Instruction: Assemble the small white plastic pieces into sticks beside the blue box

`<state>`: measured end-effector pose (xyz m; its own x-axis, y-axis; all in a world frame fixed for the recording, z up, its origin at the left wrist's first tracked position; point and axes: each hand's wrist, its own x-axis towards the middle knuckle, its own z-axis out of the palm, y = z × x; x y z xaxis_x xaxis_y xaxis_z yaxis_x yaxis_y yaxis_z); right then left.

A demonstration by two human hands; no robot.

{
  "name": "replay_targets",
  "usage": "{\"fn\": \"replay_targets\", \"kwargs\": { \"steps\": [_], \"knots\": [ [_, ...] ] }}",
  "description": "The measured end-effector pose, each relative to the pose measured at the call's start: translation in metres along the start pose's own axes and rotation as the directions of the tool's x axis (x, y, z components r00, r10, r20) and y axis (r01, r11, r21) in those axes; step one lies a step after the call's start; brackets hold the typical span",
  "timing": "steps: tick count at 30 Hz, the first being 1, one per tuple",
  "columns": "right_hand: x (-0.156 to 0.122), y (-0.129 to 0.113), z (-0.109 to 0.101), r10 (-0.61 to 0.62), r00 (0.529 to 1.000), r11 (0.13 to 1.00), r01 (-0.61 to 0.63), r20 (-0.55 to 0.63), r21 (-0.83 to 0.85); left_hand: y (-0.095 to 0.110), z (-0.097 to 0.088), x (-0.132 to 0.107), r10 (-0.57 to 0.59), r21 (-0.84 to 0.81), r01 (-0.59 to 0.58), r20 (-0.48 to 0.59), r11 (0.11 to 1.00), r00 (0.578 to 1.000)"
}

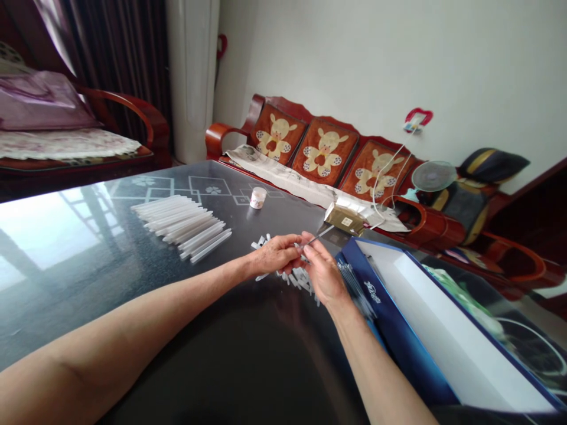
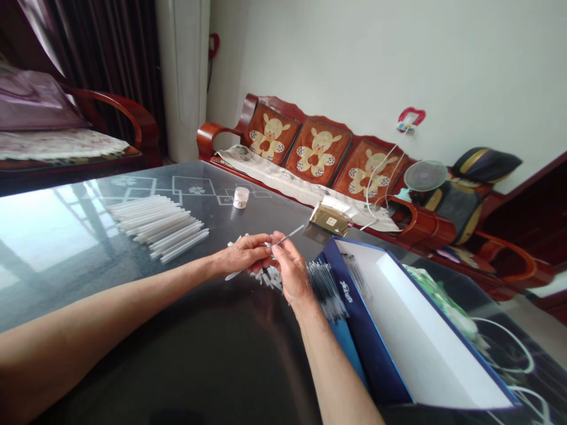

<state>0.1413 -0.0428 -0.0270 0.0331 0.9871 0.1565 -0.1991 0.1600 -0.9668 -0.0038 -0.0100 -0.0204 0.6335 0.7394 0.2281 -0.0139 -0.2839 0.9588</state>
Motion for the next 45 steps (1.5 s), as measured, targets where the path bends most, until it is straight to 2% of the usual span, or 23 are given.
{"fn": "replay_targets", "kwargs": {
  "steps": [3,7,15,21,26,29,31,33,35,37,40,42,45],
  "knots": [
    [0.003,-0.009,-0.005,-0.053,0.989,0.998,0.056,-0.140,0.021,-0.002,0.000,0.002,-0.025,-0.050,0.023,-0.029,0.998,0.999],
    [0.009,-0.018,-0.015,-0.124,0.942,0.989,0.142,-0.311,0.035,-0.010,0.000,0.004,-0.023,-0.038,0.022,-0.037,0.999,0.999],
    [0.010,-0.011,-0.016,0.010,0.943,0.977,0.061,-0.332,0.203,-0.010,-0.001,0.004,-0.019,0.004,0.019,-0.068,1.000,0.997],
    [0.007,-0.003,-0.010,-0.043,0.941,0.999,0.034,-0.335,-0.032,-0.011,-0.004,0.004,0.010,0.031,-0.008,-0.059,0.999,0.998],
    [0.007,0.008,-0.012,-0.137,0.952,0.946,0.044,-0.275,-0.320,-0.011,-0.005,0.004,0.028,0.044,-0.025,-0.075,0.999,0.997],
    [0.006,0.012,-0.015,-0.214,0.962,0.849,0.097,-0.171,-0.519,-0.011,-0.009,0.006,0.002,0.016,0.000,-0.122,1.000,0.993],
    [0.004,0.013,-0.012,-0.288,0.955,0.756,0.180,-0.074,-0.629,-0.012,-0.016,0.009,-0.023,-0.030,0.017,-0.192,0.999,0.981],
    [-0.001,0.014,-0.006,-0.365,0.929,0.627,0.296,0.064,-0.721,-0.013,-0.024,0.011,-0.034,-0.086,0.011,-0.276,0.996,0.961],
    [-0.008,0.017,0.004,-0.399,0.884,0.461,0.424,0.245,-0.779,-0.013,-0.033,0.013,-0.037,-0.124,-0.008,-0.354,0.992,0.935],
    [-0.015,0.022,0.015,-0.376,0.835,0.298,0.519,0.402,-0.801,-0.013,-0.040,0.014,-0.036,-0.135,-0.023,-0.413,0.991,0.910],
    [-0.021,0.028,0.025,-0.305,0.786,0.098,0.587,0.537,-0.804,-0.013,-0.046,0.014,-0.032,-0.135,-0.035,-0.460,0.990,0.887],
    [-0.022,0.029,0.028,-0.270,0.771,0.006,0.600,0.576,-0.800,-0.013,-0.046,0.014,-0.034,-0.139,-0.035,-0.467,0.990,0.884],
    [-0.021,0.029,0.026,-0.255,0.763,-0.056,0.602,0.594,-0.797,-0.012,-0.044,0.013,-0.060,-0.142,-0.008,-0.467,0.990,0.882]
  ]
}}
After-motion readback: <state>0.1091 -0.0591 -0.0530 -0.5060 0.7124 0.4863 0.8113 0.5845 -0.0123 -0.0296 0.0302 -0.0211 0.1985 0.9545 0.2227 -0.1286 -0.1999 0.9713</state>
